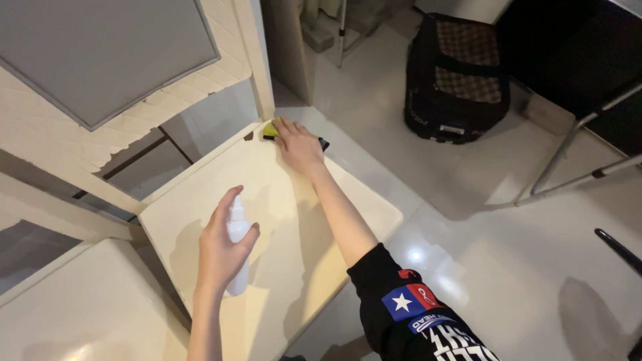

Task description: The person wipes the backrest and seat of two adjacent dining chairs using a yellow cloth and a spray bottle. They clean the first chair's backrest and seat, then move to the second chair and repeat the same wiping motions.

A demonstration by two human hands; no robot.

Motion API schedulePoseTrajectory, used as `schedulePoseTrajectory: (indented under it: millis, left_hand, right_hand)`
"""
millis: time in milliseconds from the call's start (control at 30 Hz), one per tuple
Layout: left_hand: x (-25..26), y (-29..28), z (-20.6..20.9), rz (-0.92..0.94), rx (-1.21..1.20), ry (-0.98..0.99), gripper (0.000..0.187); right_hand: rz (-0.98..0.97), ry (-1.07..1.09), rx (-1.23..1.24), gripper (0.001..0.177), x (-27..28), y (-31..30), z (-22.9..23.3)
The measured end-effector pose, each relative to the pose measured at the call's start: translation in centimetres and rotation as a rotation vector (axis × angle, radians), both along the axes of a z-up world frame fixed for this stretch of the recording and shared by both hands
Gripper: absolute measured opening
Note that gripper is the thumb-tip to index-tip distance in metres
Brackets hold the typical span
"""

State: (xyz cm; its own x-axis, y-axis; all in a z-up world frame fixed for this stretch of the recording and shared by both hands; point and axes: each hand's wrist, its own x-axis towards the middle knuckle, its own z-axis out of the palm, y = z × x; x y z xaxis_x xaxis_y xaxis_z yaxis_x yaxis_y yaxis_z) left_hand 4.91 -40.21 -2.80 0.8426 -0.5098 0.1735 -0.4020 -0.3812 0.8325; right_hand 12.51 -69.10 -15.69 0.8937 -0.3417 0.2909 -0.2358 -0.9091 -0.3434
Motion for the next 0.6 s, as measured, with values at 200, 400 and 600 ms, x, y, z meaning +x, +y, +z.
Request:
schedulePoseTrajectory:
  millis: [200,400,600]
  left_hand:
    - [0.5,0.3,0.4,0.016,0.012,-0.01,0.072]
    - [0.9,-0.6,-0.3,0.023,0.001,-0.007,0.071]
    - [1.2,-0.6,-0.3,0.023,0.027,-0.012,0.071]
  right_hand:
    - [0.108,0.01,-0.098,0.051,-3.3,1.5,0.4]
    - [0.072,0.006,-0.058,0.051,-1.6,1.4,0.0]
    - [-0.019,0.046,0.045,0.052,2.1,0.4,0.2]
